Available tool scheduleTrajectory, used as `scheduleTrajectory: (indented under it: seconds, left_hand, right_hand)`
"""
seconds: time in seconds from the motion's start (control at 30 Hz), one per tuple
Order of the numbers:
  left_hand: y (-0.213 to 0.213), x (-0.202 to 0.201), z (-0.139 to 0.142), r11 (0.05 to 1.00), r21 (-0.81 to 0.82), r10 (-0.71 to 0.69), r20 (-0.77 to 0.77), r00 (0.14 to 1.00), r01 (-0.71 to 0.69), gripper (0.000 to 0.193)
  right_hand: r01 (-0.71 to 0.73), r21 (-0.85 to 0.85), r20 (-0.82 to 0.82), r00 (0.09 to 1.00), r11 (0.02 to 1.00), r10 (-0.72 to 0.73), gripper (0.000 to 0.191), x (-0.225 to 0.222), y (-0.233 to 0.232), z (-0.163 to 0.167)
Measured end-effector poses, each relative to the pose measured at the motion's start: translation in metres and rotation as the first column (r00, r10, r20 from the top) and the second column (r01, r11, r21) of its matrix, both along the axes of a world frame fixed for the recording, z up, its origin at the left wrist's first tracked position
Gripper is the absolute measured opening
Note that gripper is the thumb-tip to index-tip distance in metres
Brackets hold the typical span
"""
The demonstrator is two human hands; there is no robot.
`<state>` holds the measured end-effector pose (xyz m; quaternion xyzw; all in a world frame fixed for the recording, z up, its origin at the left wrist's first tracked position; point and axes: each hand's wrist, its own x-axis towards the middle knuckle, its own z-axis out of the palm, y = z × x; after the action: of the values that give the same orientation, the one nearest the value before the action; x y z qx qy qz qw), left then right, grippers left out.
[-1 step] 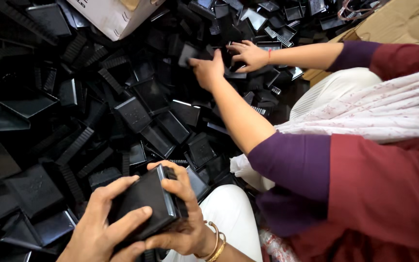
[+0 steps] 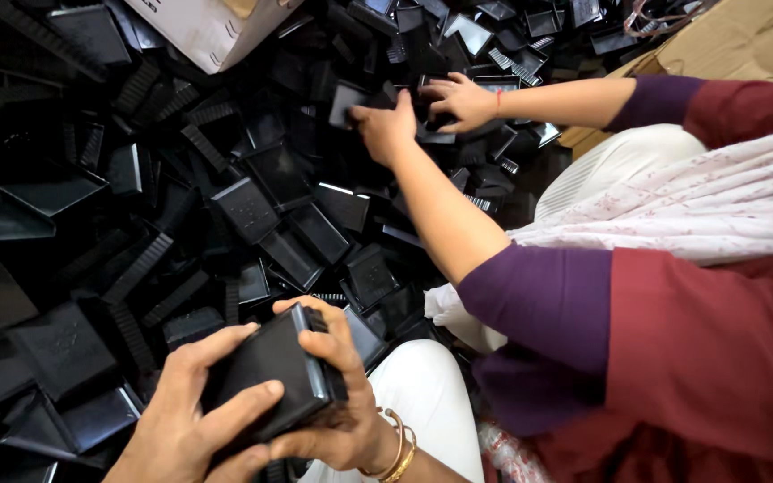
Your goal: The person sits on the floor in front of a large pile of black plastic boxes, picks up boxes one at a time, presses the lids closed, and places the closed boxes into a cardboard carton. Other workers nearby handle boxes from the same pile.
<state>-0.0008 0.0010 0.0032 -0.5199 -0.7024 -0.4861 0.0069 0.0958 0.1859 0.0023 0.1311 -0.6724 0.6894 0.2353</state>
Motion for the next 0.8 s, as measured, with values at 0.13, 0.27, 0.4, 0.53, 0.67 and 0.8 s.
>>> scheduleTrajectory:
  seconds: [0.13, 0.27, 0.4, 0.53, 0.67, 0.8]
  left_hand:
    - [0.002, -0.002, 0.013, 0.994, -0.107, -0.008, -0.024, 1.000, 0.005, 0.059]
    - [0.011, 0.002, 0.027, 0.993, -0.023, 0.109, -0.199, 0.974, -0.115, 0.073]
    - [0.007, 0.010, 0.041, 0.951, 0.054, 0.298, 0.102, 0.949, -0.304, 0.045]
    - [-0.001, 0.026, 0.049, 0.890, 0.006, 0.428, 0.333, 0.840, -0.456, 0.037]
    - [-0.007, 0.021, 0.043, 0.883, 0.049, 0.389, 0.478, 0.788, -0.466, 0.039]
    - [-0.008, 0.007, 0.024, 0.776, 0.348, 0.383, 0.401, 0.832, -0.526, 0.058]
  right_hand:
    - [0.014, -0.064, 0.043, 0.999, 0.998, -0.011, 0.081, 0.003, 0.004, -0.002]
    - [0.036, -0.364, 0.133, 0.991, 0.931, 0.014, 0.085, -0.008, -0.002, 0.006]
    - [-0.105, -0.508, 0.147, 0.967, 0.855, 0.206, 0.077, -0.012, 0.005, 0.008]
    - [-0.018, -0.127, 0.076, 0.997, 0.992, 0.028, 0.040, -0.028, 0.017, 0.025]
    - [0.110, 0.160, -0.094, 0.991, 0.981, -0.096, 0.026, -0.041, 0.019, 0.049]
    - [0.279, 0.109, -0.608, 0.778, 0.954, -0.158, 0.038, -0.096, 0.039, 0.073]
